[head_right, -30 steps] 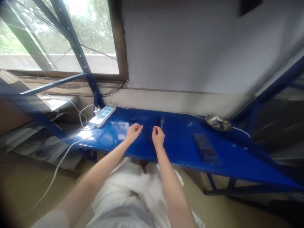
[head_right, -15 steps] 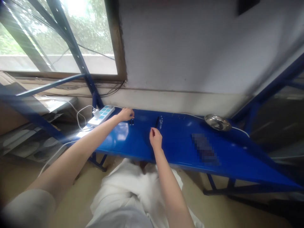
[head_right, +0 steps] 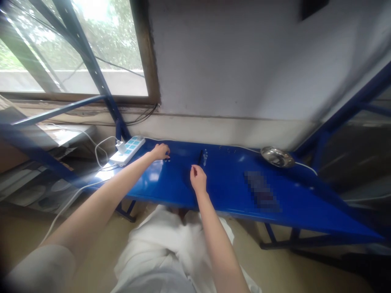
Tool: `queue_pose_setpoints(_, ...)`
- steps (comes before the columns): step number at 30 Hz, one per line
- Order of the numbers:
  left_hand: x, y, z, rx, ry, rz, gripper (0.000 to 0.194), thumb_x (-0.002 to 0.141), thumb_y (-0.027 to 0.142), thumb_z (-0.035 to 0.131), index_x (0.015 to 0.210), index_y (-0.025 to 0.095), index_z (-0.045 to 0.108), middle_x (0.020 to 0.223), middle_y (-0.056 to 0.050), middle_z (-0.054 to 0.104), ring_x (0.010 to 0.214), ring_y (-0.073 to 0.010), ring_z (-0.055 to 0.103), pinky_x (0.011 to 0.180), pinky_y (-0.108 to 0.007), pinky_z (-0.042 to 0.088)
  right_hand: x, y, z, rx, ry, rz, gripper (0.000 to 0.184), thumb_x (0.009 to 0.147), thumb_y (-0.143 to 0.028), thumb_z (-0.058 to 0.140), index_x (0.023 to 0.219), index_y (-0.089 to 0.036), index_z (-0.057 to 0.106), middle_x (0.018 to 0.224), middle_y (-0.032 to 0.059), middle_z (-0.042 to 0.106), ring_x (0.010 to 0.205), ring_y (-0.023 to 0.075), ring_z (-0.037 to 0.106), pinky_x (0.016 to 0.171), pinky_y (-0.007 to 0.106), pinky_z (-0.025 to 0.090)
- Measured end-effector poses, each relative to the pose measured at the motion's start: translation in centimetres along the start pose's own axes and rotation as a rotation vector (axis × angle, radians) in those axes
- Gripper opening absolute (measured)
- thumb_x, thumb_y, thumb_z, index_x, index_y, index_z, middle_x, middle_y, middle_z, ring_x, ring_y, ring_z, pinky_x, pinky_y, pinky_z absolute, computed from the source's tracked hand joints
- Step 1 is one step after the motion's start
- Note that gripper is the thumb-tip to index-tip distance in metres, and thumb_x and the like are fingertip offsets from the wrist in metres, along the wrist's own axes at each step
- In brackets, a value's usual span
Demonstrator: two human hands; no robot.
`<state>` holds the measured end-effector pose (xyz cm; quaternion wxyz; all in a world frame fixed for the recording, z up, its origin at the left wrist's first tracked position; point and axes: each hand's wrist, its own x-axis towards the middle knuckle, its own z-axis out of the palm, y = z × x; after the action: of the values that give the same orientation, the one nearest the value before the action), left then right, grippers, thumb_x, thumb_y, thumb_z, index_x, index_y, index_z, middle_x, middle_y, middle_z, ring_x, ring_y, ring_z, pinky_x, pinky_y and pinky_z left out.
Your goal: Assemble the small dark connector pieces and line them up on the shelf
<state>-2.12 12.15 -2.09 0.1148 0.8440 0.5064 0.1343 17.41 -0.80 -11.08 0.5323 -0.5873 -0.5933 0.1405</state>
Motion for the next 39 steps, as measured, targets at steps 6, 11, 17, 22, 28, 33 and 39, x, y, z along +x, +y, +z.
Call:
queue_pose_setpoints(6,-0.2,0.3,0.1,-0.044,0.004,-0.014,0.019,0.057,0.012,0.066,0.044,0.016,0.052,0.062,-0.004,0.055,0.088,-0.0252,0.052,0.091,-0.040,0.027,0.0,-0.1,-0.1,-0.013,0.005,0.003,0.040,0.086,-0.042,0.037,0.099,-0.015,0.063,0.098,0.0119,0.065,0.087,0.0209,0.061,0.078,0.038,0.051)
queue_pose_setpoints(11,0.0,0.7,0.3,0.024,0.005,0.038,0.018,0.058,0.009,0.065,0.045,0.016,0.054,0.059,-0.005,0.057,0.088,-0.0258,0.052,0.091,-0.042,0.026,0.1,-0.2,-0.1,-0.004,0.005,0.015,0.040,0.085,-0.043,0.038,0.099,-0.014,0.062,0.098,0.0125,0.065,0.088,0.0208,0.061,0.078,0.037,0.050)
queue_pose_setpoints(17,-0.9,3.2,0.7,-0.194,0.238,0.087,0.002,0.068,0.020,0.063,0.066,0.020,0.065,0.084,-0.005,0.065,0.089,-0.0224,0.055,0.088,-0.039,0.032,0.2,-0.3,0.1,-0.024,0.037,-0.002,0.041,0.085,-0.045,0.036,0.100,-0.014,0.060,0.094,0.0129,0.065,0.083,0.0211,0.061,0.072,0.036,0.049)
queue_pose_setpoints(22,-4.9,6.8,2.3,-0.566,0.478,0.045,0.004,0.072,0.022,0.062,0.074,0.020,0.064,0.087,-0.004,0.065,0.088,-0.0177,0.057,0.083,-0.032,0.041,0.7,-1.5,-0.3,0.030,0.070,0.050,0.043,0.086,-0.051,0.032,0.090,-0.017,0.057,0.084,0.0089,0.063,0.073,0.0179,0.058,0.067,0.031,0.046)
queue_pose_setpoints(28,-8.8,9.0,3.5,-0.758,0.574,0.027,0.007,0.076,0.025,0.059,0.076,0.019,0.063,0.087,-0.004,0.064,0.086,-0.0160,0.057,0.082,-0.031,0.042,1.0,-5.1,-1.1,0.295,-0.007,0.280,0.051,0.082,-0.062,0.029,0.060,-0.019,0.046,0.051,-0.0017,0.047,0.047,0.0106,0.045,0.051,0.023,0.039)
queue_pose_setpoints(33,-9.8,9.5,3.5,-0.751,0.617,0.048,0.007,0.078,0.024,0.056,0.078,0.019,0.062,0.088,-0.004,0.063,0.088,-0.0162,0.057,0.083,-0.031,0.042,0.8,-7.4,-1.6,0.398,-0.013,0.299,0.052,0.081,-0.064,0.032,0.056,-0.020,0.042,0.046,-0.0031,0.041,0.043,0.0096,0.040,0.045,0.022,0.036)
queue_pose_setpoints(39,-10.2,9.6,3.1,-0.724,0.629,0.071,0.007,0.078,0.025,0.055,0.077,0.019,0.060,0.087,-0.005,0.062,0.088,-0.0167,0.056,0.084,-0.032,0.042,1.0,-7.9,-1.8,0.353,-0.105,0.220,0.050,0.077,-0.064,0.040,0.056,-0.020,0.043,0.049,-0.0027,0.043,0.046,0.0100,0.041,0.045,0.022,0.035)
